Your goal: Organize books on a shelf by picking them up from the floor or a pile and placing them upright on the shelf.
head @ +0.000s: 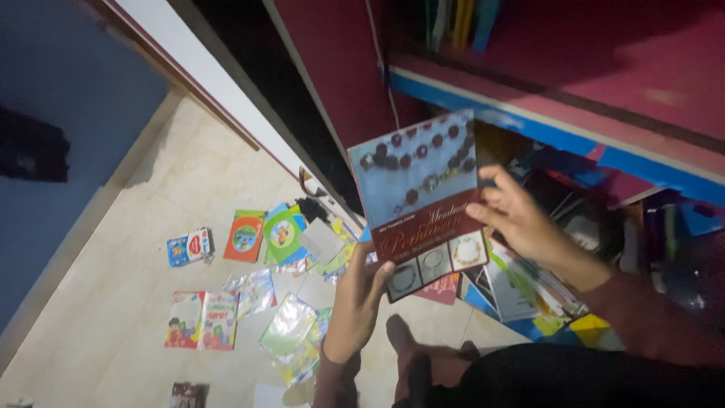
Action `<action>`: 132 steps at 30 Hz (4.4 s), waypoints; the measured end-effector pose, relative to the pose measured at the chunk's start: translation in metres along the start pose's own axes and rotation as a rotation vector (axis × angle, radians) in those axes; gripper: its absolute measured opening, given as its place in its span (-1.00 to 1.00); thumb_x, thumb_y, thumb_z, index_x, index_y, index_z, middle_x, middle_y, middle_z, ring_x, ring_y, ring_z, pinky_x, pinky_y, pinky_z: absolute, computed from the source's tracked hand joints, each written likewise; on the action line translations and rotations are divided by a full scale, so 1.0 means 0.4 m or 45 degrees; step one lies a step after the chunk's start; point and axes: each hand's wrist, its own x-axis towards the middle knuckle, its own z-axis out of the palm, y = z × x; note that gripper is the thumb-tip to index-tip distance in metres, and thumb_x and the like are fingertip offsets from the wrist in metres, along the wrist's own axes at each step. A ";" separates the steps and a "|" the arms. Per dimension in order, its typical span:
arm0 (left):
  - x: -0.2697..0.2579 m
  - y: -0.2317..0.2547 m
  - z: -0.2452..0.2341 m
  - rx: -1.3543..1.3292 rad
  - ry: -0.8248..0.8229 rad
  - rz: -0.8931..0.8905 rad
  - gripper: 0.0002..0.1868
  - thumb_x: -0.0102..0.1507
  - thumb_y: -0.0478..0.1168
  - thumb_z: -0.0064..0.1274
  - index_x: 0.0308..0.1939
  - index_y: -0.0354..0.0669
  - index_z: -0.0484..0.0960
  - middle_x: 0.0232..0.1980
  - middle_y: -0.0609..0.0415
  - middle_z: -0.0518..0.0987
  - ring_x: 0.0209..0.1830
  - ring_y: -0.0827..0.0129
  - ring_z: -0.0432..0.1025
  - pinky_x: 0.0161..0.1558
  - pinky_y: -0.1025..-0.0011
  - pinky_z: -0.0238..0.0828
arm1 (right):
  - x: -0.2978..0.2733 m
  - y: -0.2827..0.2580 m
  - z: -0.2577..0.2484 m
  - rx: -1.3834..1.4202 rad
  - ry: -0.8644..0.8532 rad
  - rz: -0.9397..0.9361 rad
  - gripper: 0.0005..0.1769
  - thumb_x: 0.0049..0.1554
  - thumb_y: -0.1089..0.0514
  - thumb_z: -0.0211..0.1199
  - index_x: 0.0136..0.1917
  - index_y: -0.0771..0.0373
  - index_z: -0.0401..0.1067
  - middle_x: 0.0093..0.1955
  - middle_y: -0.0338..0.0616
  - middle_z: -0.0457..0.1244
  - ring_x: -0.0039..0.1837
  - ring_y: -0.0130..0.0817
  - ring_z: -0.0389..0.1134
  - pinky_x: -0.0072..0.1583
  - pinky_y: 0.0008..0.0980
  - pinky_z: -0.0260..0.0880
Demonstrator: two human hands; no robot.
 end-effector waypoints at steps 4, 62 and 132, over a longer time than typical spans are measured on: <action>0.055 0.116 0.008 0.121 0.041 0.132 -0.68 0.40 -0.16 -0.01 0.15 -0.26 0.45 -0.47 -0.03 0.60 -0.51 0.52 0.39 -0.40 0.45 0.37 | 0.032 -0.128 -0.035 -0.172 -0.019 -0.180 -0.60 0.25 0.28 0.14 0.31 0.27 0.12 0.12 0.08 0.39 0.15 -0.32 0.43 0.15 -0.35 0.47; 0.711 0.188 0.398 0.632 0.613 1.108 -0.47 0.27 -0.45 -0.09 0.33 -0.16 0.27 -0.19 -0.38 0.62 -0.22 -0.26 0.57 -0.22 -0.04 0.52 | 0.358 -0.270 -0.248 -0.983 0.517 -0.640 0.21 0.01 0.55 0.18 0.69 0.01 -0.41 0.74 0.18 -0.46 0.71 0.08 -0.24 0.59 0.00 -0.11; 0.654 0.168 0.286 0.595 0.595 0.779 -0.65 0.35 -0.13 0.08 0.12 -0.21 0.43 -0.22 -0.28 0.64 -0.26 -0.18 0.58 -0.26 -0.01 0.52 | 0.445 -0.288 -0.238 -1.033 0.560 -0.790 0.42 -0.01 0.23 0.59 0.71 0.12 -0.45 0.72 0.25 -0.21 0.73 0.11 -0.16 0.65 0.02 -0.11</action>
